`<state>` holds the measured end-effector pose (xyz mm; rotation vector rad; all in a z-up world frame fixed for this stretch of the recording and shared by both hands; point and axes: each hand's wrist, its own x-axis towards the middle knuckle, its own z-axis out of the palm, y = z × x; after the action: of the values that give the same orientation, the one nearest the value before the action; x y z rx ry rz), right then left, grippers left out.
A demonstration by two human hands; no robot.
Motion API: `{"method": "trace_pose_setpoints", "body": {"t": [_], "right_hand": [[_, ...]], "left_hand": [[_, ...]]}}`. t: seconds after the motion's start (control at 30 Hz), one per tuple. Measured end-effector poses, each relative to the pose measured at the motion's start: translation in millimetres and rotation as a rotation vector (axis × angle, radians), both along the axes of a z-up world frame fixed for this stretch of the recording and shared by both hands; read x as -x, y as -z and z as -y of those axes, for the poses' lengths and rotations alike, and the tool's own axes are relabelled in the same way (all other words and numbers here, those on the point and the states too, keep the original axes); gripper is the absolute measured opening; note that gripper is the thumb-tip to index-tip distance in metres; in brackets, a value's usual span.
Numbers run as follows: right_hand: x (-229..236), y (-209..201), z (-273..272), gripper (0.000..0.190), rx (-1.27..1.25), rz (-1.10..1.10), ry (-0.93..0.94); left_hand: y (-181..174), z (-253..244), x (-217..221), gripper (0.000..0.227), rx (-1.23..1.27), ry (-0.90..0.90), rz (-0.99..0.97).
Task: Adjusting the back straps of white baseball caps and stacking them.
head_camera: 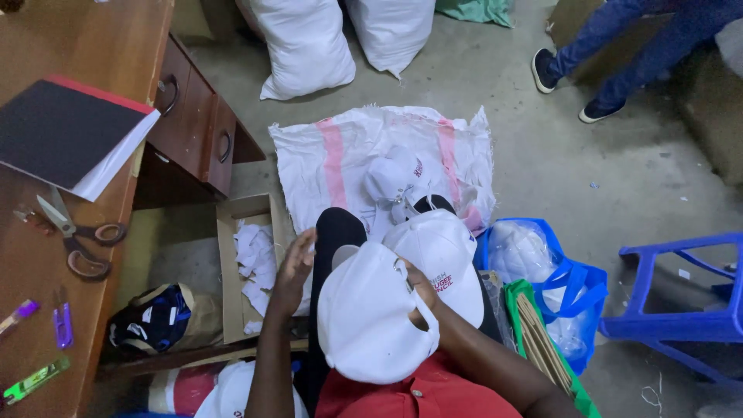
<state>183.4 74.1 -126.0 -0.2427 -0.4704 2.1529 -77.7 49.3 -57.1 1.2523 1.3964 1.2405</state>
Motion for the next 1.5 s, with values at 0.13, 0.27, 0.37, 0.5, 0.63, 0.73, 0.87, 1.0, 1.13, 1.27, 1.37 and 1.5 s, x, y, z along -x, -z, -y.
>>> {"method": "trace_pose_setpoints", "body": {"t": [0.13, 0.27, 0.37, 0.5, 0.63, 0.73, 0.87, 1.0, 1.13, 1.27, 1.37, 1.5], "right_hand": [[3, 40, -19, 0.048, -0.011, 0.12, -0.039], [-38, -38, -13, 0.032, -0.195, 0.697, 0.198], [-71, -95, 3, 0.031, -0.348, 1.186, 0.55], [-59, -150, 39, 0.078, -0.532, 1.147, 0.325], [-21, -153, 58, 0.083, -1.026, 1.253, -0.389], [-21, -144, 49, 0.043, -1.124, 1.129, -0.434], [-21, -127, 47, 0.021, -1.269, 0.861, -0.479], [-5, -110, 54, 0.018, -1.191, 0.778, -0.568], [-22, -144, 60, 0.044, -1.175, 0.995, -0.317], [-72, -131, 60, 0.025, -1.137, 1.384, 0.002], [-117, -126, 77, 0.026, -1.054, 1.518, -0.147], [-139, -101, 92, 0.04, -1.257, 1.631, -0.212]], "left_hand": [[82, -19, -6, 0.059, 0.145, 0.336, 0.384], [86, -13, -3, 0.024, 0.214, -0.009, 0.512], [68, 6, 15, 0.017, 0.211, -0.186, 0.488], [0, 30, -3, 0.012, 0.168, -0.333, 0.368], [-23, 39, -30, 0.049, 0.249, -0.403, 0.114], [-11, 44, -31, 0.05, 0.202, -0.486, -0.132], [-10, 68, -10, 0.046, -0.408, -0.288, -0.473], [-87, 80, -26, 0.071, -0.545, 0.395, -0.405], [-84, 82, -1, 0.028, -0.021, 0.427, -1.056], [-74, 68, 68, 0.051, 0.88, 0.464, -1.218], [44, 103, 166, 0.052, 0.772, 0.405, -0.878], [167, 132, 182, 0.018, 1.046, 0.59, -0.752]]}}
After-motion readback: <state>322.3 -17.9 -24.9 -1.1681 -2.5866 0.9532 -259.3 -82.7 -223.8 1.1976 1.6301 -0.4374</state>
